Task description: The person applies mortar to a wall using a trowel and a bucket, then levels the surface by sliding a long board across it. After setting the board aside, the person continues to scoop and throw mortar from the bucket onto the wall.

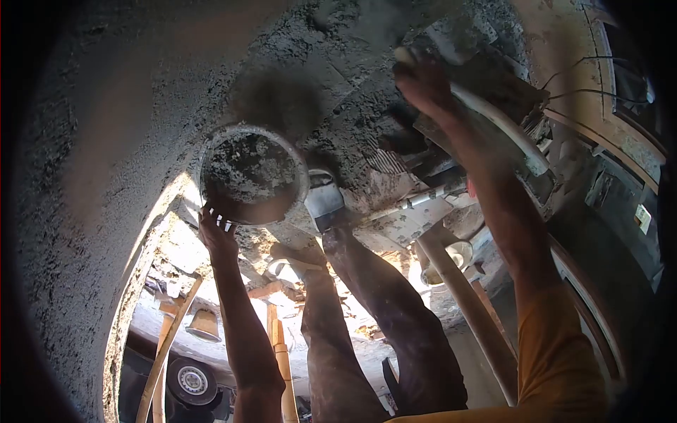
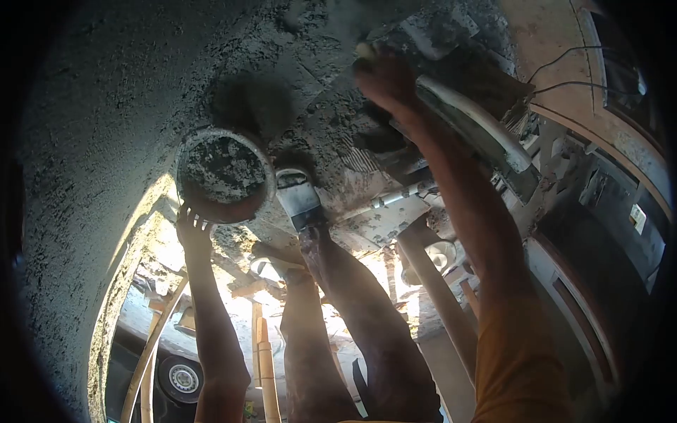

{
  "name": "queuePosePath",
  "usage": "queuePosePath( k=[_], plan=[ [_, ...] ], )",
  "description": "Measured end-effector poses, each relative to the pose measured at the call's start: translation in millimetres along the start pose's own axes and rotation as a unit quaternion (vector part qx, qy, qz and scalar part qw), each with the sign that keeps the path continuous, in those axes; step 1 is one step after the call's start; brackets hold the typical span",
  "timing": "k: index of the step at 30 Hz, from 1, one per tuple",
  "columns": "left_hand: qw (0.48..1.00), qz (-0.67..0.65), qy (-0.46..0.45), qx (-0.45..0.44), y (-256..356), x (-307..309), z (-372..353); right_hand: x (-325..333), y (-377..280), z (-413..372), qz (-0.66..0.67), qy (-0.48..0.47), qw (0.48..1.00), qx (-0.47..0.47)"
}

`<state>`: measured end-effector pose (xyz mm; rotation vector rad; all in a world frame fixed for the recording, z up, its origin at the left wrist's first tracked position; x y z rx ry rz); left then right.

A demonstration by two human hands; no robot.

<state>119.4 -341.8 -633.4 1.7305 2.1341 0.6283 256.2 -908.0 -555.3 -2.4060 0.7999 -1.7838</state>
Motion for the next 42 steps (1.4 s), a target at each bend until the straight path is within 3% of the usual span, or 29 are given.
queuePosePath(
  k=[1,2,4,6,10,14,19,21,22,23,25,28,29,31,33,37,39,42],
  plan=[
    [1.000,-0.003,-0.006,-0.003,1,-3,3,-14,47,49,-0.102,0.004,0.995,0.016],
    [1.000,-0.004,-0.010,-0.003,0,-4,3,13,45,68,-0.085,-0.021,0.994,-0.062],
    [1.000,-0.006,-0.014,-0.001,-5,-2,2,17,66,142,-0.127,-0.067,0.986,-0.079],
    [1.000,-0.020,-0.009,-0.005,-3,-6,1,-31,99,200,-0.133,-0.104,0.985,-0.020],
    [0.999,-0.025,0.016,0.015,3,-14,-6,-95,39,125,-0.163,-0.124,0.974,0.094],
    [0.999,-0.044,0.018,0.024,9,-15,-4,-64,-14,60,-0.148,-0.021,0.980,0.128],
    [0.999,-0.042,0.016,0.021,10,-16,-6,-71,60,88,-0.214,-0.012,0.974,0.076],
    [0.998,-0.027,0.037,0.040,9,-14,-4,-156,102,107,-0.402,-0.114,0.905,0.078],
    [0.997,-0.021,0.048,0.048,8,-14,-2,-126,51,83,-0.196,-0.015,0.979,0.049],
    [0.997,-0.023,0.045,0.053,8,-13,-5,-101,-9,37,0.025,0.080,0.996,0.014],
    [0.998,-0.030,0.033,0.054,12,-17,-5,-128,-62,-3,0.027,-0.001,1.000,0.015],
    [0.998,-0.021,0.032,0.055,14,-17,-5,-124,-78,-23,0.010,-0.079,0.995,0.058],
    [0.998,-0.022,0.030,0.052,16,-15,-5,-112,-79,-23,-0.013,-0.082,0.992,0.097],
    [0.998,-0.027,0.027,0.051,14,-15,-6,-90,-56,2,-0.025,0.001,0.997,0.066],
    [0.996,-0.040,0.046,0.058,12,-16,-5,-77,-32,42,-0.053,-0.005,0.998,-0.025],
    [0.996,-0.045,0.046,0.060,10,-12,-2,-114,-83,34,-0.058,-0.005,0.995,0.082],
    [0.996,-0.050,0.043,0.063,7,-11,-8,-133,-103,-8,-0.061,0.018,0.990,0.124],
    [0.997,-0.040,0.034,0.062,15,-10,-8,-134,-88,-35,-0.068,-0.081,0.983,0.150]
  ],
)
Point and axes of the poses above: each hand's wrist, its own z-axis towards the middle knuckle, its own x-axis out of the back of the hand, y = z × x, the point moved 8 cm from there along z, towards the middle knuckle, and after that the axes turned 9 degrees about -y, right-handed, at the moved point
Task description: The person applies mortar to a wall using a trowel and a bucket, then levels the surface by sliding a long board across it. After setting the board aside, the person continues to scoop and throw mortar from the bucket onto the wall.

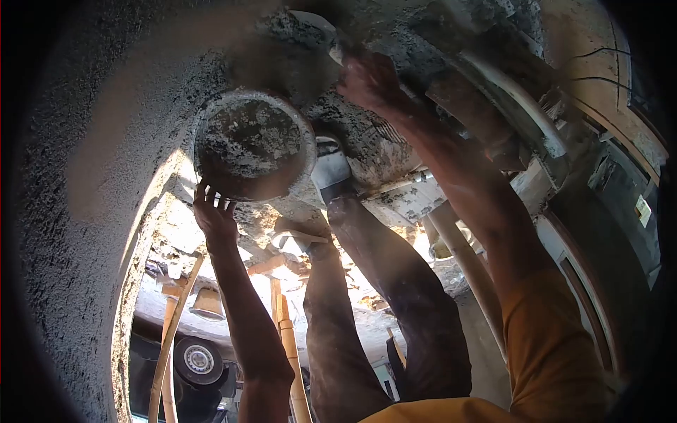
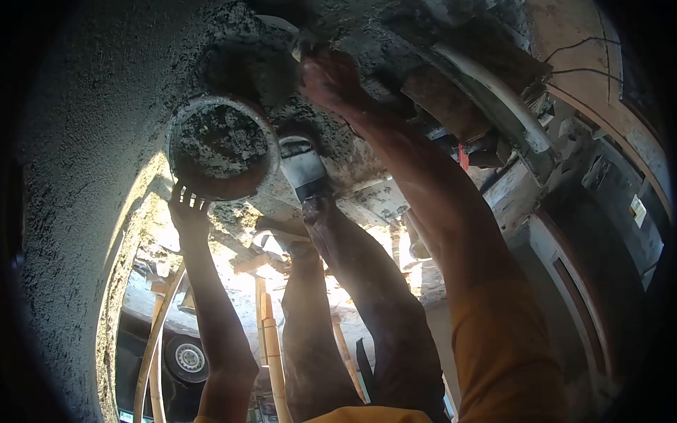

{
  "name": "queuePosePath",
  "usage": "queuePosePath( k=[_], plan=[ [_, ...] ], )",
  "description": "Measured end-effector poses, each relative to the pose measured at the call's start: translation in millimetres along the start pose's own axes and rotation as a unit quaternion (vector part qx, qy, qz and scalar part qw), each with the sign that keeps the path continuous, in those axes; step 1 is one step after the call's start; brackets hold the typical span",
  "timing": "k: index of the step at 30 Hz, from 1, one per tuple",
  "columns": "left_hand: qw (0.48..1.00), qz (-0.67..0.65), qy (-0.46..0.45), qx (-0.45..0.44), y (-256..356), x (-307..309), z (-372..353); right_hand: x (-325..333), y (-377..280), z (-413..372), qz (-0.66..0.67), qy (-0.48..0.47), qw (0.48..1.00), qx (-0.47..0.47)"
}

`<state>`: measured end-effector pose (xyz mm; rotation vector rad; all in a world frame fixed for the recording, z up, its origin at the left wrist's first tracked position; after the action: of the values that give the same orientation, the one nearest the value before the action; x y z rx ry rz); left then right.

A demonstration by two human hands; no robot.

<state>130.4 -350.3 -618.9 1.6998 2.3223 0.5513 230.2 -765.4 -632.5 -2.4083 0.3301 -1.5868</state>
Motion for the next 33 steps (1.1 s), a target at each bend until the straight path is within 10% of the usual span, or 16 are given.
queuePosePath(
  k=[7,15,18,25,33],
  plan=[
    [1.000,0.004,0.007,-0.021,-5,0,5,-2,85,-44,0.100,0.106,0.968,-0.202],
    [1.000,0.001,0.002,-0.010,0,0,7,14,28,38,0.054,0.126,0.977,-0.165],
    [1.000,-0.009,0.013,-0.008,-2,-4,5,-10,-47,22,-0.012,-0.017,1.000,0.000],
    [1.000,-0.003,-0.014,-0.017,-5,6,9,52,22,-24,-0.027,0.067,0.996,-0.056],
    [0.999,-0.007,-0.025,-0.025,-3,-2,5,16,60,28,-0.177,-0.337,0.924,0.035]
  ],
)
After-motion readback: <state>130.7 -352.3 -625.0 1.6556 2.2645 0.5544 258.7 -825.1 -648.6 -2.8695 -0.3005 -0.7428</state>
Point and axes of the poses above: each hand's wrist, its own z-axis towards the middle knuckle, its own x-axis out of the back of the hand, y = z × x, the point moved 8 cm from there along z, towards the middle knuckle, and after that the axes turned 9 degrees about -y, right-handed, at the moved point
